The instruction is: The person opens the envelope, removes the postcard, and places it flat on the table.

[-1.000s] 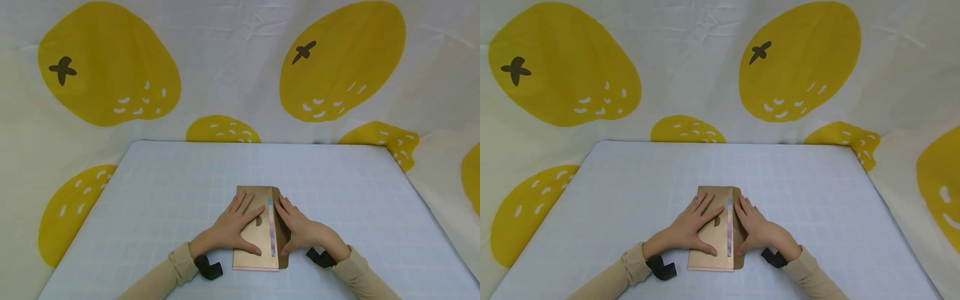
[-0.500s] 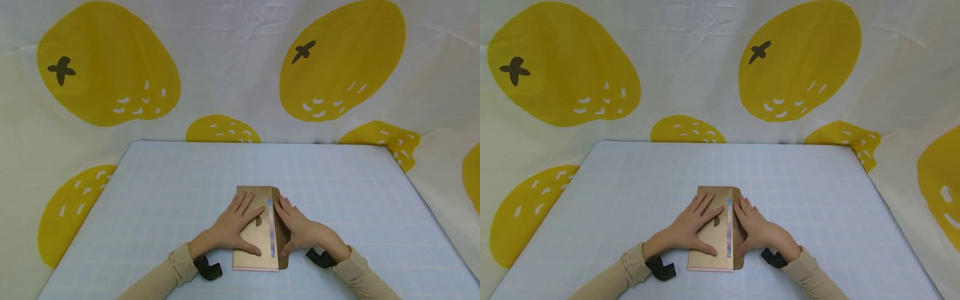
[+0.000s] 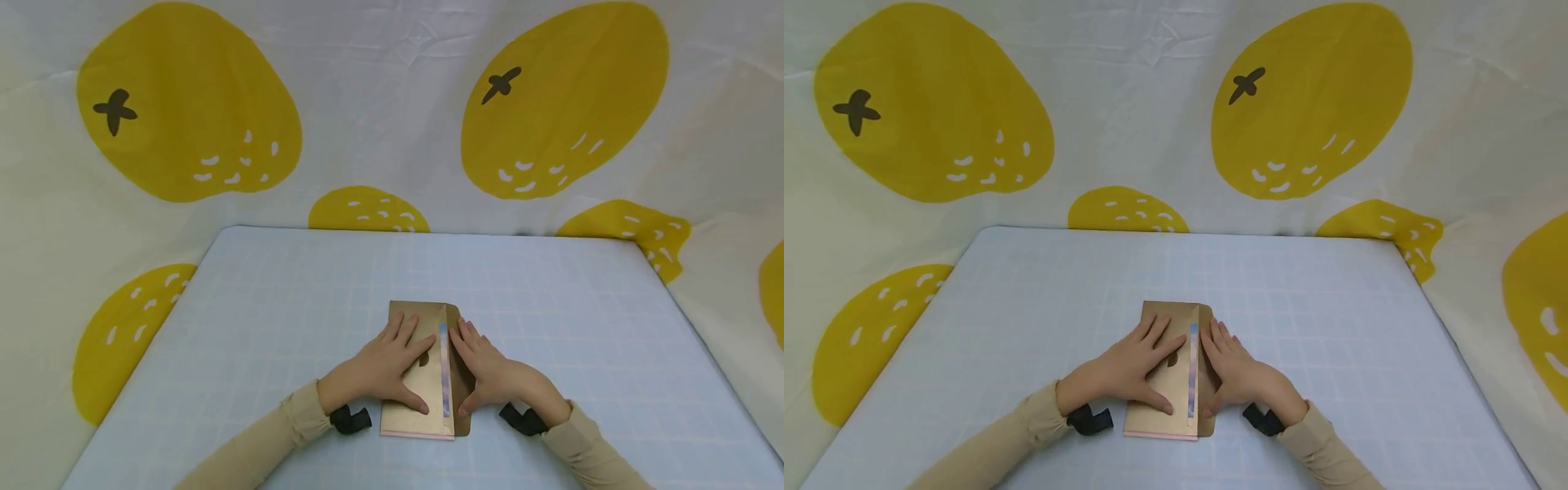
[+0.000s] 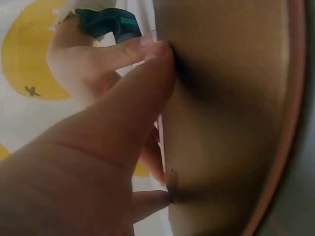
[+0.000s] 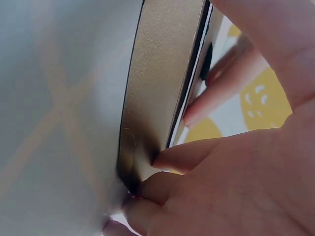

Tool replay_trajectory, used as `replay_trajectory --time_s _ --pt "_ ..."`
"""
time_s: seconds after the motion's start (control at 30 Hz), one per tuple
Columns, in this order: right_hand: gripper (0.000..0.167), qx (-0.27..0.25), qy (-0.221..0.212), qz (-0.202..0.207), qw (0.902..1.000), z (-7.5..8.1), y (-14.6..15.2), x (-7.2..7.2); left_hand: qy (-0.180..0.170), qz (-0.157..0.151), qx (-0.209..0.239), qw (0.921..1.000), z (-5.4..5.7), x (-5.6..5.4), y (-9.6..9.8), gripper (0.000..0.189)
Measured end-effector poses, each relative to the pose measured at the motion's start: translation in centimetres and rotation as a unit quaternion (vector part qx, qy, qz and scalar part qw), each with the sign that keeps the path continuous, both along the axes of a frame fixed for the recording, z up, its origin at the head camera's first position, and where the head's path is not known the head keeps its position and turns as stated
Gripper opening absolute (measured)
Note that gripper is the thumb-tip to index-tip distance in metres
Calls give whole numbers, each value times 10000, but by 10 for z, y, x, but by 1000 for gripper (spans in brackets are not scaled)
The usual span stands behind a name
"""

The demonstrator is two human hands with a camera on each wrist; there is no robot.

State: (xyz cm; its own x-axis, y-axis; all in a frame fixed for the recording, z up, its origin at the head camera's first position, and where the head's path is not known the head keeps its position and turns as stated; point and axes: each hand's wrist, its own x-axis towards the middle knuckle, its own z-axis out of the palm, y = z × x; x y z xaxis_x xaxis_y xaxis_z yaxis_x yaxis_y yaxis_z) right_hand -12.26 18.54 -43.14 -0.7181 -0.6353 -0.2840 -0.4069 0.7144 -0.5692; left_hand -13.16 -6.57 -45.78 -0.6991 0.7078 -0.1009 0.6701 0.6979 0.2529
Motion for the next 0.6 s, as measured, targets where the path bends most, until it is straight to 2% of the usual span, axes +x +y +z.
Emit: replay_trajectory --time_s 0.13,0.23,0.37,0.6 --pt "132 25 10 -16 10000 1 1 0 7 89 -295 9995 12 -1 10 106" --pt "132 -30 -5 -2 10000 1 1 0 143 181 -461 9987 15 0 17 98" --pt "132 -17 -22 -41 10000 1 1 1 335 306 -592 9972 16 2 27 89" --pt "131 75 -63 -95 9999 1 1 1 635 494 -1101 9907 12 9 38 87"
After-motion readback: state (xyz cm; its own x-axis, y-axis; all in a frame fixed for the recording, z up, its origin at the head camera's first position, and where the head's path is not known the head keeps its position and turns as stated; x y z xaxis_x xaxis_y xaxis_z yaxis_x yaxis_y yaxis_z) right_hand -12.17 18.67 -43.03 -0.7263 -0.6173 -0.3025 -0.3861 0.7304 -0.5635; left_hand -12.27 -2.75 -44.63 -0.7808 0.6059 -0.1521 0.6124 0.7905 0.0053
